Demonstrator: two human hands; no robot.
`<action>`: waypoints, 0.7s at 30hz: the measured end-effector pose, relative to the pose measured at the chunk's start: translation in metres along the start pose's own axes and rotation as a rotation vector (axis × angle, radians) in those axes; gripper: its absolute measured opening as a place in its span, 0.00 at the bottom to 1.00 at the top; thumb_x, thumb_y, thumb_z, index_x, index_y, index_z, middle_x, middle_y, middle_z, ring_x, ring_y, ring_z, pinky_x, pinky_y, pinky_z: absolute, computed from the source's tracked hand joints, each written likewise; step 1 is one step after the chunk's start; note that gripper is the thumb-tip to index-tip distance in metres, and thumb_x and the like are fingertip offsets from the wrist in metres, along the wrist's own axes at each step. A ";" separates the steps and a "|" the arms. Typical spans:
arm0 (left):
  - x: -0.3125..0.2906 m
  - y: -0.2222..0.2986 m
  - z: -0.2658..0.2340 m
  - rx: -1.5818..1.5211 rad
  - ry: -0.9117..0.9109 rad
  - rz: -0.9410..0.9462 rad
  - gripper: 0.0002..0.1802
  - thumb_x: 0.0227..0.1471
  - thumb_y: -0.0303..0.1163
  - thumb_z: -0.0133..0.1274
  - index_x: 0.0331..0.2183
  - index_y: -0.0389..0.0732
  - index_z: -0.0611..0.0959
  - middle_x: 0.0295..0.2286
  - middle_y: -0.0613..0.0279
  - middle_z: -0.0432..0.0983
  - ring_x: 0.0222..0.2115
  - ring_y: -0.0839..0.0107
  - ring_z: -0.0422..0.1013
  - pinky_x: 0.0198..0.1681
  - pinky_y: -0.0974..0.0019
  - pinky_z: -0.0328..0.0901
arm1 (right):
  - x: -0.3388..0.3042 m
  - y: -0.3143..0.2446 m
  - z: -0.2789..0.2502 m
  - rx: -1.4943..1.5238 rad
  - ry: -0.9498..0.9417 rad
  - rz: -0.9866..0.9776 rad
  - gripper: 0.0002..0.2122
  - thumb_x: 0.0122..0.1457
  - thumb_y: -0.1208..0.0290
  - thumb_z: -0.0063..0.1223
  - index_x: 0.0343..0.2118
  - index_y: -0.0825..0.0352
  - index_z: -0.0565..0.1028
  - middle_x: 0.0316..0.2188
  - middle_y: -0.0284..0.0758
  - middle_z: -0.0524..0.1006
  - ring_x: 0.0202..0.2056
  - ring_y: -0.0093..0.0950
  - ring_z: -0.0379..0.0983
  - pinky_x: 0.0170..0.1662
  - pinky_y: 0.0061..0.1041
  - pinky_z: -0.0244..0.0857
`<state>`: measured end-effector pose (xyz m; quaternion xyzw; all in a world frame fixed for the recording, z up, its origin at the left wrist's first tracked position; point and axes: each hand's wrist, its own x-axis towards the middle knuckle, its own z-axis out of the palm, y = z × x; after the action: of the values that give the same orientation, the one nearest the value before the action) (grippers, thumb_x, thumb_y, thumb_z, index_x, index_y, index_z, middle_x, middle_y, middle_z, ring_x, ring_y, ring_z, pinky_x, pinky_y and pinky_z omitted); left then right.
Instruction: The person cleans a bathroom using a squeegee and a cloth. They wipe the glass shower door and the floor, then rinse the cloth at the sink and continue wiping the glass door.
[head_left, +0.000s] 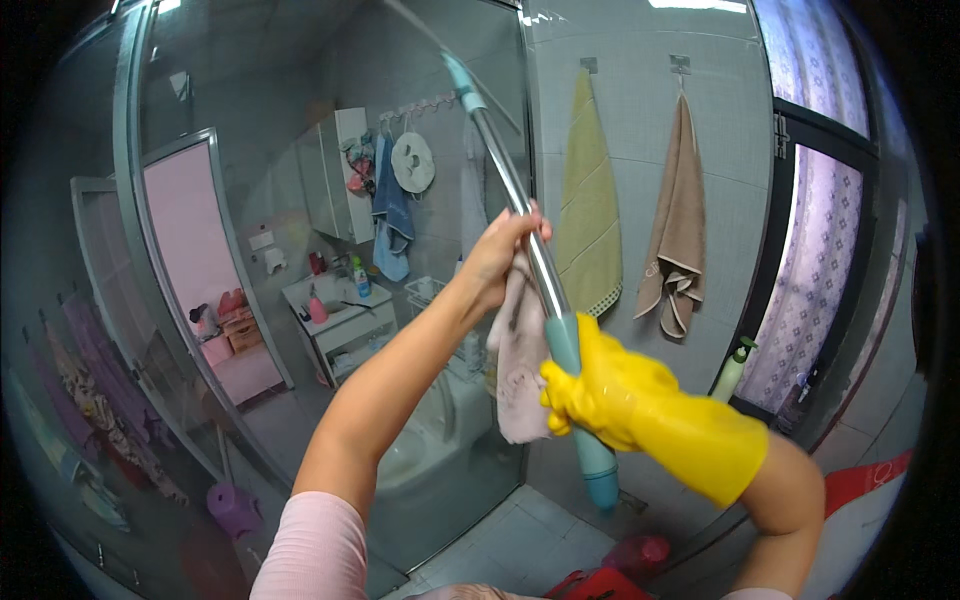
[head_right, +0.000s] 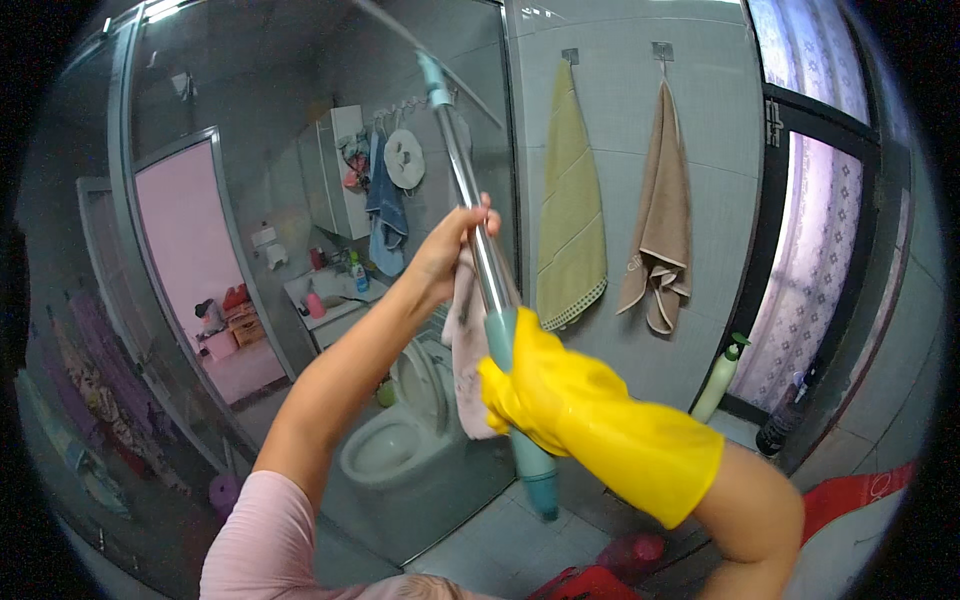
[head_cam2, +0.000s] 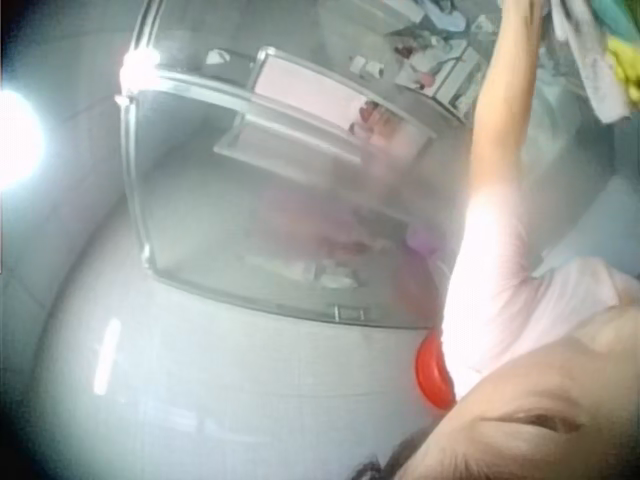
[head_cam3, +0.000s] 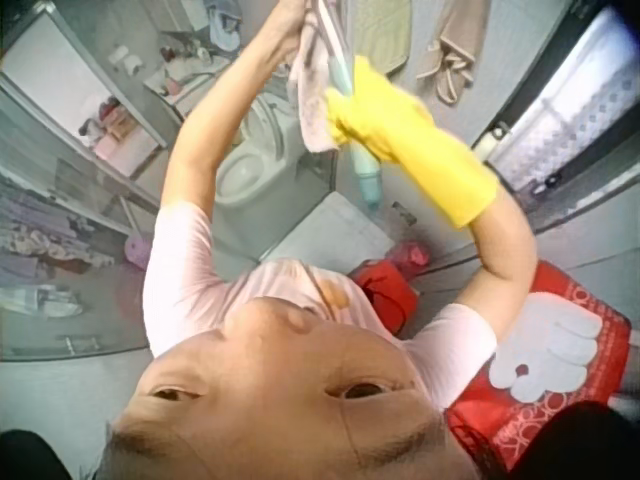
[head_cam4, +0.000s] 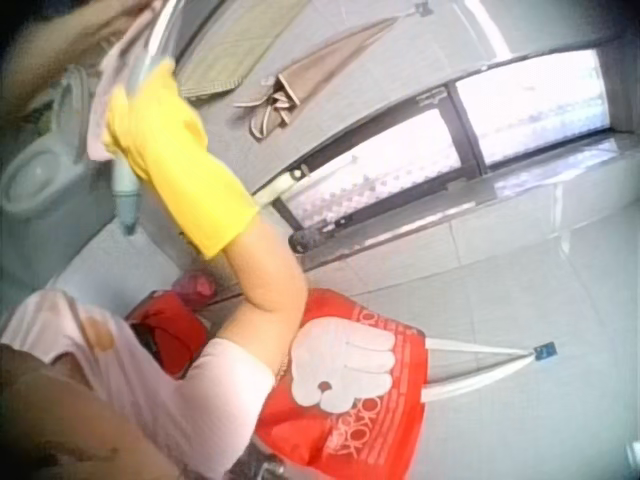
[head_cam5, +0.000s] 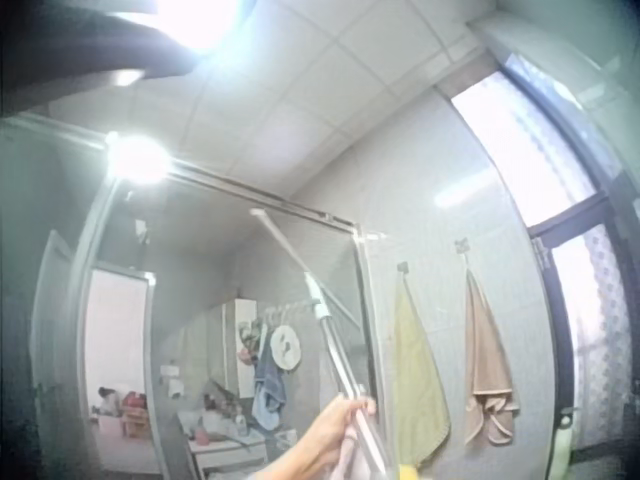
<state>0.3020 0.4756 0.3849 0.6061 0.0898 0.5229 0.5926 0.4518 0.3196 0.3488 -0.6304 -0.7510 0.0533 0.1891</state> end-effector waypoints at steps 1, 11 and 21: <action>-0.013 -0.001 -0.005 0.027 -0.032 -0.024 0.07 0.47 0.30 0.46 0.31 0.46 0.67 0.23 0.68 0.70 0.25 0.81 0.65 0.27 0.75 0.63 | 0.002 -0.002 0.013 -0.006 -0.040 0.028 0.31 0.52 0.60 0.47 0.56 0.62 0.48 0.32 0.48 0.73 0.33 0.44 0.71 0.34 0.38 0.65; -0.145 -0.113 -0.049 0.024 0.052 -0.262 0.07 0.45 0.25 0.47 0.29 0.43 0.67 0.22 0.61 0.70 0.27 0.73 0.69 0.31 0.70 0.66 | -0.036 0.058 0.191 0.218 -0.168 -0.153 0.33 0.50 0.61 0.47 0.55 0.69 0.47 0.29 0.54 0.72 0.26 0.50 0.70 0.32 0.46 0.63; -0.283 -0.232 -0.033 -0.300 0.113 -0.568 0.05 0.47 0.25 0.45 0.29 0.44 0.66 0.27 0.57 0.71 0.33 0.70 0.68 0.37 0.67 0.64 | -0.145 0.151 0.356 0.460 -0.394 -0.160 0.33 0.49 0.62 0.49 0.54 0.70 0.48 0.33 0.53 0.71 0.31 0.48 0.70 0.35 0.42 0.63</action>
<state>0.2725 0.3558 0.0393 0.4327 0.2099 0.3772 0.7915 0.4866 0.2658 -0.0593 -0.4877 -0.7886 0.3279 0.1810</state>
